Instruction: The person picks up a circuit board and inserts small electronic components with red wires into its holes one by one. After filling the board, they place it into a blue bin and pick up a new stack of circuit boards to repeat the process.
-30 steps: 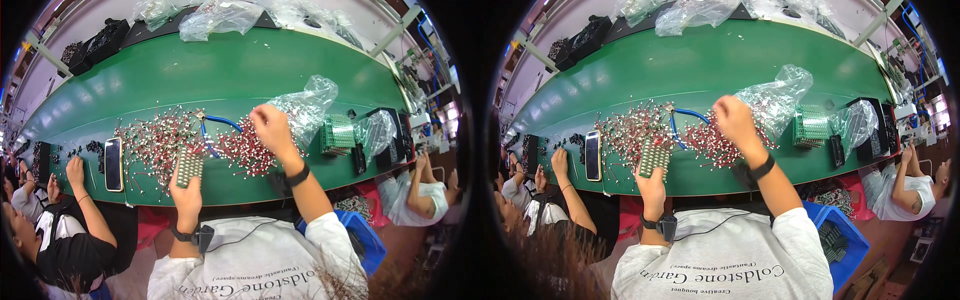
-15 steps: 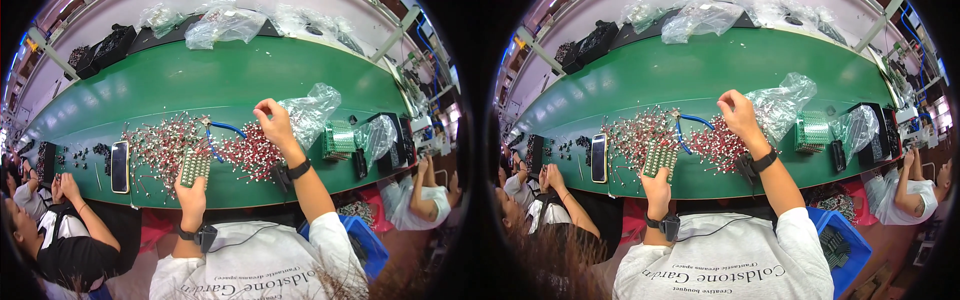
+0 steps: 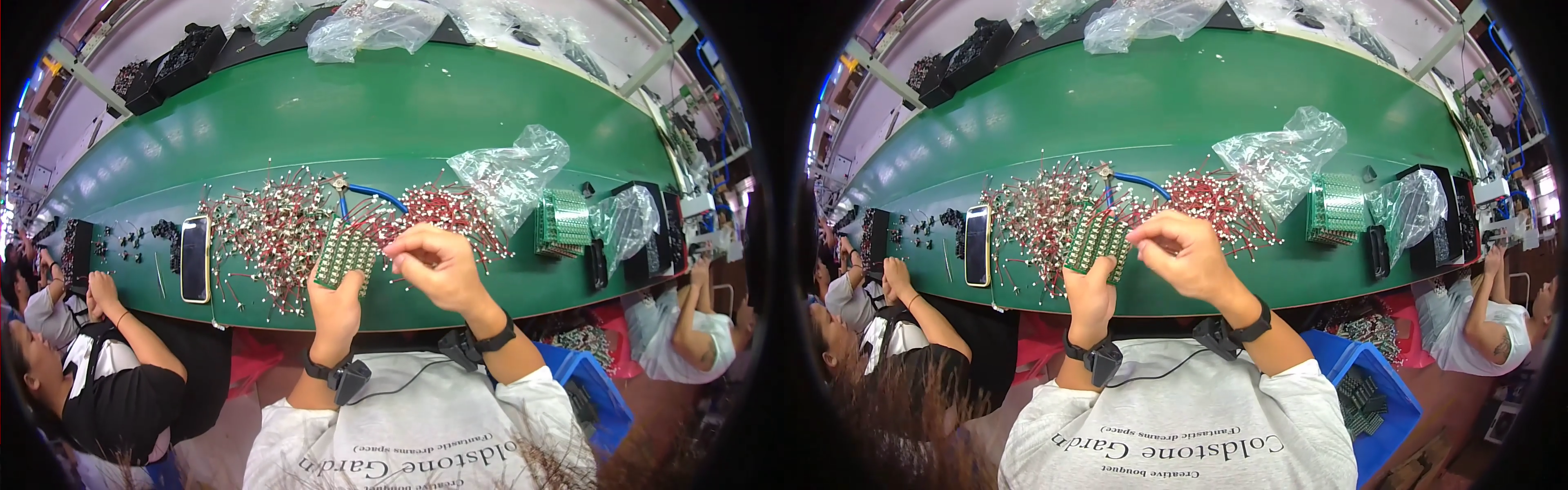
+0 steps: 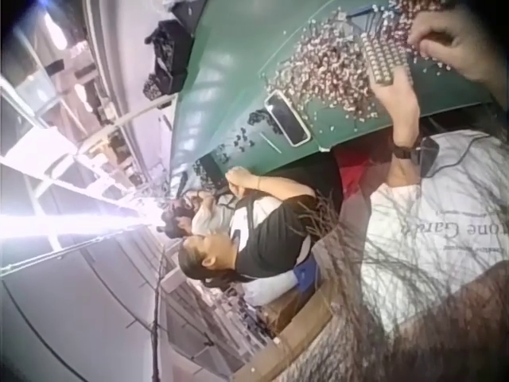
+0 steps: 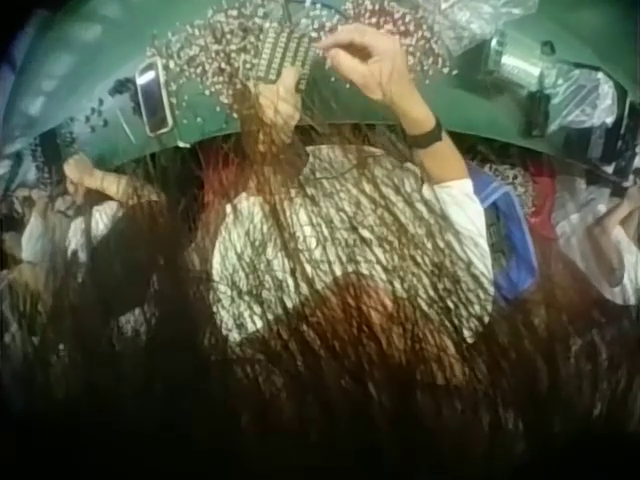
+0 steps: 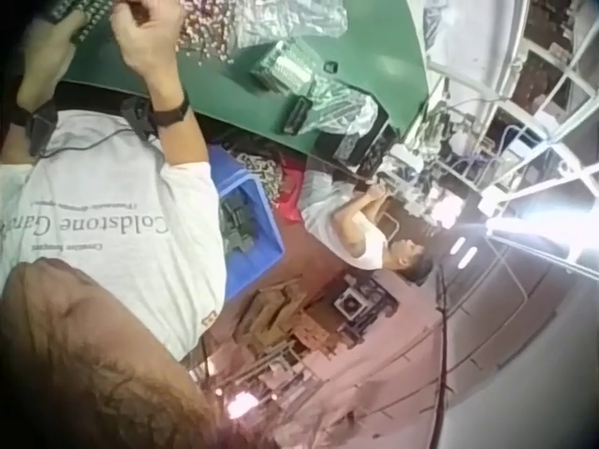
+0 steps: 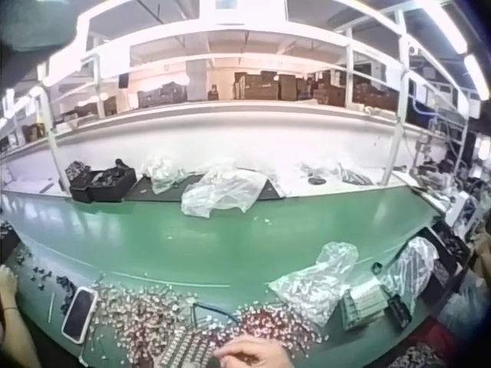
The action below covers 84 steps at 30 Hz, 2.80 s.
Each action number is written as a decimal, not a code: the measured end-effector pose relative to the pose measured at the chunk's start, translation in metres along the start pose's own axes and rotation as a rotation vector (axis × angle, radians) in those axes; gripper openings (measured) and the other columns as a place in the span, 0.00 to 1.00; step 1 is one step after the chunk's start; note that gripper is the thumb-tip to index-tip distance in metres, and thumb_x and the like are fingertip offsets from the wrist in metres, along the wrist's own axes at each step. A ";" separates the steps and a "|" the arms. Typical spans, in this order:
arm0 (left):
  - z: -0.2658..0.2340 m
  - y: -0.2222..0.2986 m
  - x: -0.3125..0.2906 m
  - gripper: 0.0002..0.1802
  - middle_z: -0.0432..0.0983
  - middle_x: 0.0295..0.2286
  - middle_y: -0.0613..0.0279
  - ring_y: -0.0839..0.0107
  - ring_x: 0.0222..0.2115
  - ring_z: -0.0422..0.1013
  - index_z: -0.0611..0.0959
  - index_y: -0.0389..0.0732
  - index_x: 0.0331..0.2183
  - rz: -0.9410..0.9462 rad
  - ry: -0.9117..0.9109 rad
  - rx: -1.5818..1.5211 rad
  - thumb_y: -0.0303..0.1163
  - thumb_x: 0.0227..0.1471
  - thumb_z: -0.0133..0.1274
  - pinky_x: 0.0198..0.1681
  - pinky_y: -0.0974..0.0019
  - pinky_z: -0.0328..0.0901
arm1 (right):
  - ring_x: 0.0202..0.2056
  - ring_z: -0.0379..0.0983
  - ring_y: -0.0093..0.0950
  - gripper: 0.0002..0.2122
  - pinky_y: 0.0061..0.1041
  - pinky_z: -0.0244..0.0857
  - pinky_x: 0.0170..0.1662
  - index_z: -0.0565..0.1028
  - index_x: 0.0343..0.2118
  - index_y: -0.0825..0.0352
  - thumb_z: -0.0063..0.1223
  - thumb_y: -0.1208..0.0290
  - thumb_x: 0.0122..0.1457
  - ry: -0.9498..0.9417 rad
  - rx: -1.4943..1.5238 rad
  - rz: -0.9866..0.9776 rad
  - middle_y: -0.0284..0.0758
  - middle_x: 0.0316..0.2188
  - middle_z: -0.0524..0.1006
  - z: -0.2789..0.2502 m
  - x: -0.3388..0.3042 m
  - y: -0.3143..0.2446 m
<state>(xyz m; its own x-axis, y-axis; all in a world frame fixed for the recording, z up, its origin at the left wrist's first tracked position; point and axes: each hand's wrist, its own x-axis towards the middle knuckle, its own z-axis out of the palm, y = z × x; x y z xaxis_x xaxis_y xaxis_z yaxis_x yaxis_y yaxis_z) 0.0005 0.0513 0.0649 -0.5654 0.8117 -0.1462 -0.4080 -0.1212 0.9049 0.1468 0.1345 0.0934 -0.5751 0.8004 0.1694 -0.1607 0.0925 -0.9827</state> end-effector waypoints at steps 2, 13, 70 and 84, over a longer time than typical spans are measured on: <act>-0.003 -0.002 -0.001 0.14 0.78 0.31 0.67 0.81 0.27 0.73 0.80 0.34 0.39 -0.029 -0.013 -0.022 0.15 0.47 0.50 0.30 0.76 0.65 | 0.32 0.77 0.22 0.08 0.19 0.71 0.33 0.80 0.36 0.72 0.53 0.85 0.54 -0.022 -0.116 -0.088 0.36 0.32 0.77 0.008 -0.004 -0.001; 0.004 -0.003 -0.013 0.16 0.76 0.29 0.70 0.85 0.25 0.68 0.79 0.34 0.42 0.010 -0.077 0.054 0.16 0.48 0.50 0.26 0.78 0.62 | 0.24 0.76 0.24 0.05 0.22 0.70 0.28 0.76 0.33 0.72 0.56 0.83 0.51 0.154 -0.447 -0.175 0.36 0.27 0.77 0.024 0.005 0.015; -0.025 -0.019 -0.009 0.25 0.77 0.31 0.67 0.85 0.26 0.68 0.75 0.28 0.50 0.000 -0.015 0.163 0.14 0.47 0.47 0.27 0.79 0.61 | 0.35 0.71 0.39 0.04 0.36 0.65 0.40 0.79 0.29 0.67 0.60 0.74 0.50 0.266 -1.078 -0.225 0.37 0.28 0.76 -0.094 0.047 0.085; -0.002 -0.020 -0.002 0.27 0.77 0.42 0.57 0.71 0.39 0.75 0.73 0.30 0.51 -0.057 -0.040 -0.061 0.10 0.45 0.48 0.43 0.68 0.70 | 0.28 0.71 0.15 0.04 0.17 0.66 0.31 0.76 0.37 0.71 0.54 0.79 0.60 0.153 -0.181 0.038 0.29 0.28 0.76 -0.046 0.011 0.019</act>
<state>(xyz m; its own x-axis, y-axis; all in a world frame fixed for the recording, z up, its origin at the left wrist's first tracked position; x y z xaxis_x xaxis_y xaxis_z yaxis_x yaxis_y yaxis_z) 0.0083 0.0514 0.0462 -0.5114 0.8403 -0.1801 -0.4824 -0.1072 0.8694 0.1745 0.1721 0.0733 -0.4473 0.8845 0.1323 0.0134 0.1545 -0.9879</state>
